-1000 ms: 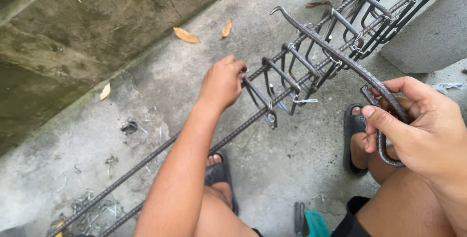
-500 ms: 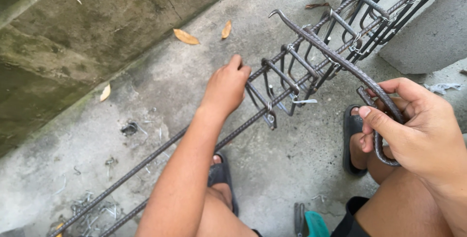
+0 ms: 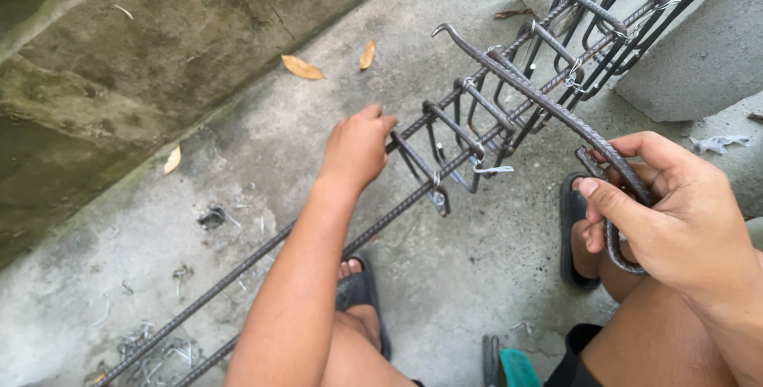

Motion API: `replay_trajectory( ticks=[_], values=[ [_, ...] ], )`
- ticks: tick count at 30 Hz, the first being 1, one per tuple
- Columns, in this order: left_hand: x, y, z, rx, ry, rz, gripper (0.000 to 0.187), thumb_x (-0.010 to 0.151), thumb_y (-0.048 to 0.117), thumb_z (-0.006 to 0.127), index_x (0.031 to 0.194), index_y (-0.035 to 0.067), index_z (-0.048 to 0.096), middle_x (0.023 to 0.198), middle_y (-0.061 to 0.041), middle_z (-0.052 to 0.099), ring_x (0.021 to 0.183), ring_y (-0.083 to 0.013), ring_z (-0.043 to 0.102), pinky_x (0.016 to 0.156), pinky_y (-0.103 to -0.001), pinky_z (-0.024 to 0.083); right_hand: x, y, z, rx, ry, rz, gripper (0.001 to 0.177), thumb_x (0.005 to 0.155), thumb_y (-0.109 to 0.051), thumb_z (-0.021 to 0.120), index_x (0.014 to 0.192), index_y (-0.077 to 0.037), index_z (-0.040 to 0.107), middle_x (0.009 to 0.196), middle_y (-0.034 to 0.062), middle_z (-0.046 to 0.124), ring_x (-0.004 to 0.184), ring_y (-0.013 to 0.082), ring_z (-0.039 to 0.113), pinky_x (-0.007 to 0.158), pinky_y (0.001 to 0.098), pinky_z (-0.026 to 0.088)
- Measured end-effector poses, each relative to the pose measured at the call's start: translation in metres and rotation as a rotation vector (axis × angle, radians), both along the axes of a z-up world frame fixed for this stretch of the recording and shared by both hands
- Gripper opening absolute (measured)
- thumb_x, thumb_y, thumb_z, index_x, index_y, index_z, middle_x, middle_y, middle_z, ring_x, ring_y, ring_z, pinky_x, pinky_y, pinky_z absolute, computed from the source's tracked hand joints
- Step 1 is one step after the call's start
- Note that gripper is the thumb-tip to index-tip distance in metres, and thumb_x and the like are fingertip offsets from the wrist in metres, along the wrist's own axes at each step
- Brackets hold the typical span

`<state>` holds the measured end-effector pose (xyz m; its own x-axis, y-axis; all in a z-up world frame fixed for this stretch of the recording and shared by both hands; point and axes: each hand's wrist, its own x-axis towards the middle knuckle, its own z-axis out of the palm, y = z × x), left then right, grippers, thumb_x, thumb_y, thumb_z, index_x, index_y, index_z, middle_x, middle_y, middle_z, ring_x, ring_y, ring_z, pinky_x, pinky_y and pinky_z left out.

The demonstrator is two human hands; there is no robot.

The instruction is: The person ties a rebar cage using wire and pliers. They wrap wire around the intersections of the rebar and twist it to secure the structure.

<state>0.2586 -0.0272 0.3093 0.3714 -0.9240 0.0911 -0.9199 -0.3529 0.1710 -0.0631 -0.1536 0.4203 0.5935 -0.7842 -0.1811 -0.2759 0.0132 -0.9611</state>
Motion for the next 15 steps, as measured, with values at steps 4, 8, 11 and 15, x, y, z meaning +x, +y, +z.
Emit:
replay_trajectory(
  ticks=[4,8,11,15],
  values=[
    [0.006,-0.006,-0.015,-0.062,-0.238,-0.019,0.014,0.081,0.002,0.056,0.087,0.01,0.066,0.082,-0.011,0.066,0.076,-0.0446,0.07,0.067,-0.057,0.054,0.0,-0.001,-0.001,0.0,-0.001,0.005,0.02,0.095,0.007,0.066,0.106,0.002,0.05,0.055,0.0218,0.056,0.041,0.0297,0.059,0.047,0.0357,0.049],
    [0.012,-0.013,-0.032,-0.048,-0.304,-0.031,0.016,0.085,0.005,0.057,0.088,0.014,0.07,0.084,-0.01,0.069,0.083,-0.0374,0.071,0.08,-0.051,0.051,-0.001,-0.001,-0.003,0.012,0.001,-0.006,0.022,0.095,0.006,0.067,0.108,0.001,0.05,0.06,0.0221,0.058,0.041,0.0296,0.058,0.045,0.0361,0.048],
    [0.017,-0.016,-0.038,-0.066,-0.283,-0.048,0.015,0.085,0.007,0.056,0.085,0.013,0.07,0.081,-0.01,0.069,0.078,-0.0393,0.071,0.077,-0.052,0.053,-0.001,-0.001,-0.003,0.017,0.007,-0.018,0.021,0.095,0.006,0.066,0.109,0.003,0.051,0.061,0.0235,0.058,0.041,0.0308,0.057,0.043,0.0379,0.048],
    [0.019,-0.02,-0.044,-0.084,-0.309,-0.08,0.015,0.087,0.008,0.055,0.086,0.012,0.07,0.079,-0.011,0.068,0.072,-0.0404,0.07,0.07,-0.051,0.054,-0.002,-0.002,-0.006,0.034,0.0,-0.038,0.02,0.096,0.007,0.065,0.111,0.005,0.052,0.066,0.0238,0.058,0.042,0.0326,0.056,0.044,0.0404,0.048]
  ],
)
